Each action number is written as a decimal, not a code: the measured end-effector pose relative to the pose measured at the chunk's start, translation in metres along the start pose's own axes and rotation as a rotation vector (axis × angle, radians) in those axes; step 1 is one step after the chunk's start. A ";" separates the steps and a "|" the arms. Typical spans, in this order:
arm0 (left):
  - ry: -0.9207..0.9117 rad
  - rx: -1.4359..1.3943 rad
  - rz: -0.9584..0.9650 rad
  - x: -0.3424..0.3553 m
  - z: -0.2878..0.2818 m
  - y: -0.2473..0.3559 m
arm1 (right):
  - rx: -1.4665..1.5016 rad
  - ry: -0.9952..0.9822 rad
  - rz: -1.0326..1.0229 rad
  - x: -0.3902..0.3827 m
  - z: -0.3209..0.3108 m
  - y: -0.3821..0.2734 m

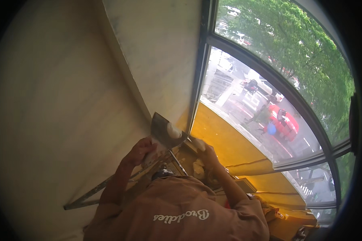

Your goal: The person applies joint compound to the edge of a window frame and the adjacent wall. Using a putty knife to scoop compound onto a taping knife, the person then spreads the compound across the wall surface with repeated vertical and horizontal strokes.

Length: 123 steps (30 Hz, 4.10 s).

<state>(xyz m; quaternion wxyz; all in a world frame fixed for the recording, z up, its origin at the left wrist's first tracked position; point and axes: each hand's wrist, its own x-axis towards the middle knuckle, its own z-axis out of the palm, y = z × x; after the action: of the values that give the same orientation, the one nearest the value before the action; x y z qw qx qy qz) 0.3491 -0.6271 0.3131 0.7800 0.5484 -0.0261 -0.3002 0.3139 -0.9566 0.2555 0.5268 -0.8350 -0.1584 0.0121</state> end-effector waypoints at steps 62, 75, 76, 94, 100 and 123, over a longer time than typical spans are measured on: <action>-0.081 1.445 0.798 0.027 -0.022 0.025 | 1.863 0.056 0.656 0.041 0.058 -0.063; 0.240 1.203 0.157 0.044 -0.120 -0.058 | 1.732 0.509 0.403 0.043 0.040 0.098; 0.230 1.110 0.084 0.033 -0.132 -0.066 | 1.687 0.553 0.452 0.050 0.051 0.145; 0.513 0.955 -0.498 -0.119 -0.228 -0.105 | 1.058 0.757 0.551 0.280 0.185 0.463; 0.454 0.922 -0.542 -0.108 -0.211 -0.106 | 0.647 0.693 0.701 0.296 0.162 0.426; 0.368 0.977 -0.377 -0.075 -0.234 -0.115 | 0.792 0.705 0.705 0.237 0.141 0.442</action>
<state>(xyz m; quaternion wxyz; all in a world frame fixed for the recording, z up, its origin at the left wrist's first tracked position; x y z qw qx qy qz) 0.3239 -0.4184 0.1416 0.3596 0.8849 0.0730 -0.2869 0.6240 -0.9415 -0.1631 0.7805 -0.5328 0.3253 -0.0334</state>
